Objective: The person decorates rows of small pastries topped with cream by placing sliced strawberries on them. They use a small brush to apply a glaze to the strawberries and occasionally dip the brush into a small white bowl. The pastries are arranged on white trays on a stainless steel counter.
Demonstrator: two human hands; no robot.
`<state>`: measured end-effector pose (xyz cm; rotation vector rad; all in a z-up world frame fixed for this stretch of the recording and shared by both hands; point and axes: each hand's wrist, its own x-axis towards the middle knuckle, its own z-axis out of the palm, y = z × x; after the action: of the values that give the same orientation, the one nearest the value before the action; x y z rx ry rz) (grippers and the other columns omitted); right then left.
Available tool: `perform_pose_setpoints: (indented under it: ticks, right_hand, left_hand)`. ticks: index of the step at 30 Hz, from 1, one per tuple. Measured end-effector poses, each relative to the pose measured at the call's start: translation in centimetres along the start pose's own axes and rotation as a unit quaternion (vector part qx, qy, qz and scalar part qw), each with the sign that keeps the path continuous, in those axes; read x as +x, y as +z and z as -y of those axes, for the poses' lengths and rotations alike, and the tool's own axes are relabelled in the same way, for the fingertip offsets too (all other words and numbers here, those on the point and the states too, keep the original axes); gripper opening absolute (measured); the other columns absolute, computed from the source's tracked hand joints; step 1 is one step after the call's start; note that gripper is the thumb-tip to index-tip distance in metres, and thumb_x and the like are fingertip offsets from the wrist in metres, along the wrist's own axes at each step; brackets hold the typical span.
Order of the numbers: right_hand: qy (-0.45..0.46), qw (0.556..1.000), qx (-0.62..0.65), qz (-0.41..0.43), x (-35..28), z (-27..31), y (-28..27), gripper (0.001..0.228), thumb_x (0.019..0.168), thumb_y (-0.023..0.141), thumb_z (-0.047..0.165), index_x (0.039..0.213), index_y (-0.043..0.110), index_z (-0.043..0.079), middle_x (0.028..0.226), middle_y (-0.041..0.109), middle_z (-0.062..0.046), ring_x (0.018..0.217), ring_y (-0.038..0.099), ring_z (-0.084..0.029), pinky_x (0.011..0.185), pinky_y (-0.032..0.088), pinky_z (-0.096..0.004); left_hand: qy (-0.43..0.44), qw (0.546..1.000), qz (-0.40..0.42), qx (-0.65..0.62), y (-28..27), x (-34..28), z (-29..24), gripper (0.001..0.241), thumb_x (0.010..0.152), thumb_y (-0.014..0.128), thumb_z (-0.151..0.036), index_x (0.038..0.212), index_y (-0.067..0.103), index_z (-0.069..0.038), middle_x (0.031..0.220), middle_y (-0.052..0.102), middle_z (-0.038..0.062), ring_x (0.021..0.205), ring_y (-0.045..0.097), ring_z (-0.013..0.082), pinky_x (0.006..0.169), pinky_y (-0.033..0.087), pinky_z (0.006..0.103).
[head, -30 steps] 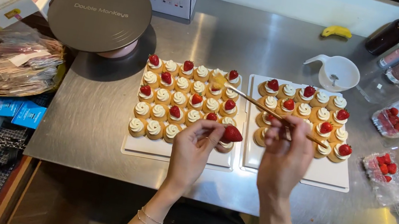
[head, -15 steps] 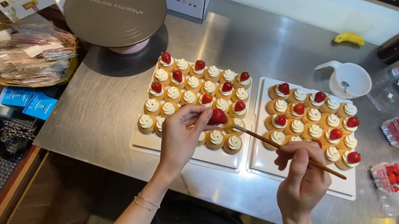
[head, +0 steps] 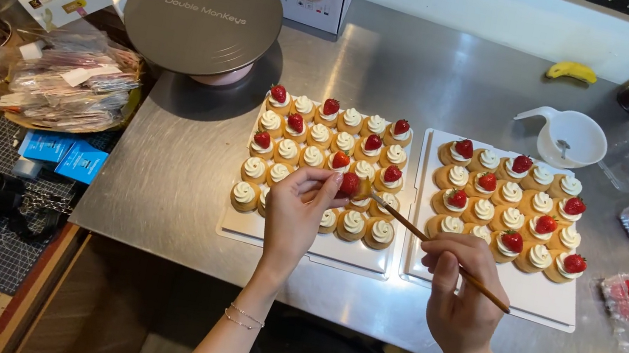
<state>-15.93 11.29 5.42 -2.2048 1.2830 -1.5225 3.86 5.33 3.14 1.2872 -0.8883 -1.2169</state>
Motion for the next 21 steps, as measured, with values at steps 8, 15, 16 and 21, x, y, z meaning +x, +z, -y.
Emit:
perform_pose_setpoints:
  ticks: [8,15,16,21]
  right_hand:
    - [-0.005,1.0,0.031,-0.001,0.1,0.7,1.2,0.026,0.107,0.041,0.014,0.102,0.061,-0.004,0.093,0.064,-0.019,0.073,0.064,-0.021,0.058,0.06,-0.024]
    - [0.004,0.999,0.006,-0.037,0.6,0.8,0.9,0.029,0.108,0.04,0.015,0.098,0.061,-0.003,0.088,0.066,-0.015,0.08,0.064,-0.024,0.066,0.054,-0.03]
    - [-0.006,1.0,0.005,-0.022,0.8,0.9,1.0,0.028,0.108,0.041,0.015,0.1,0.062,-0.002,0.087,0.067,-0.014,0.083,0.065,-0.025,0.071,0.053,-0.032]
    - [-0.004,1.0,0.014,0.013,1.0,0.1,1.3,0.027,0.107,0.042,0.014,0.102,0.062,-0.003,0.093,0.065,-0.017,0.069,0.066,-0.02,0.063,0.054,-0.028]
  left_hand:
    - [0.001,0.999,-0.023,-0.029,0.0,0.7,-0.2,0.019,0.092,0.069,-0.012,0.103,0.072,0.003,0.101,0.08,0.018,0.079,0.08,0.0238,0.071,0.069,0.0279]
    - [0.006,1.0,-0.024,-0.013,-0.1,0.8,0.0,0.019,0.093,0.069,-0.013,0.105,0.073,0.002,0.099,0.079,0.016,0.078,0.081,0.0218,0.07,0.066,0.0234]
    - [0.011,0.999,-0.017,-0.03,-0.1,0.7,0.0,0.018,0.093,0.068,-0.011,0.105,0.072,0.003,0.1,0.079,0.018,0.08,0.081,0.0235,0.073,0.067,0.0249]
    - [0.019,0.999,-0.033,-0.005,-0.7,1.0,0.1,0.019,0.091,0.071,-0.013,0.103,0.074,0.001,0.095,0.08,0.014,0.075,0.078,0.0183,0.07,0.065,0.0228]
